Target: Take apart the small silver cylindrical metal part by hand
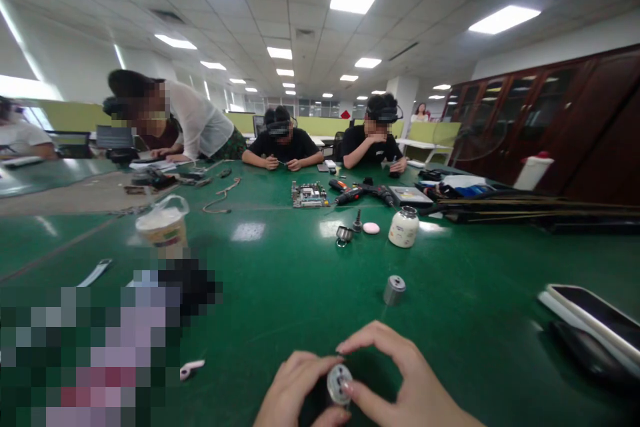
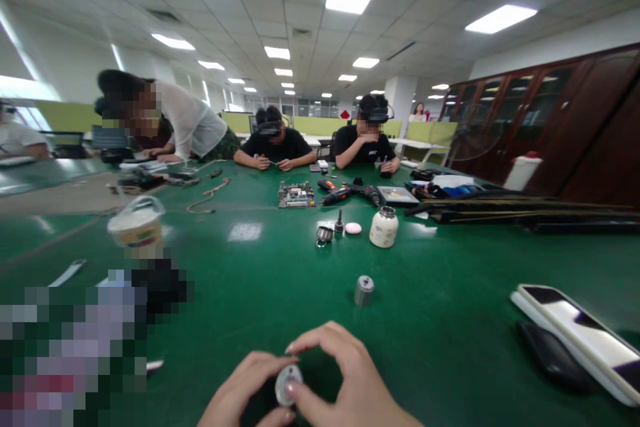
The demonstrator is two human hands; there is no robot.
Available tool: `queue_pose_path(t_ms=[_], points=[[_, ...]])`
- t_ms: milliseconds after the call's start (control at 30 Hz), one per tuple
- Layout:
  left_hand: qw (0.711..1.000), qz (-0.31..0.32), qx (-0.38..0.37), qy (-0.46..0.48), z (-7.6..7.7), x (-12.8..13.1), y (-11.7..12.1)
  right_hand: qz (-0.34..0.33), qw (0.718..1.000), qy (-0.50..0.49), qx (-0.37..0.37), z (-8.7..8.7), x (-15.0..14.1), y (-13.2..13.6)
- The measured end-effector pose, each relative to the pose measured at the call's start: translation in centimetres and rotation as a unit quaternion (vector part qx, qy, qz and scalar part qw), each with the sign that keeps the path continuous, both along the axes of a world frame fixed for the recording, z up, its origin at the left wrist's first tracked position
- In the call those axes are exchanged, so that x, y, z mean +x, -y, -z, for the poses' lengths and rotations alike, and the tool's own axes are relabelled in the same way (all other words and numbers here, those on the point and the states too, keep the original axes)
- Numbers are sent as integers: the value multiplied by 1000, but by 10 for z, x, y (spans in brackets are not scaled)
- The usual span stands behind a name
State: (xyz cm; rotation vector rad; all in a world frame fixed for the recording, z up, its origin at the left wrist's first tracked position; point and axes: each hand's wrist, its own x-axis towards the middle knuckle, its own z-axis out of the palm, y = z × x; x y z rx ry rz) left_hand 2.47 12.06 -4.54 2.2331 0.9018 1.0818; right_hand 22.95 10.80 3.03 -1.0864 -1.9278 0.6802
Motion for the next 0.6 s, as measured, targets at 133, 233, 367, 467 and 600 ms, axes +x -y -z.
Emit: queue_pose_path(t_ms=[133, 233, 367, 467, 600], points=[[1000, 8, -19, -23, -11, -1, 2, -37, 999, -22, -31, 6, -7, 0], [999, 8, -24, -29, -13, 0, 3, -2, 997, -64, -51, 5, -5, -3], [999, 2, -28, -39, -14, -1, 3, 25, 994, -90, -58, 7, 14, -20], [998, -3, -31, -45, -14, -2, 4, 7, 997, -19, -72, 21, 32, -35], [999, -9, -25, -44, -14, -2, 4, -25, 996, 27, -81, 40, 46, -45]])
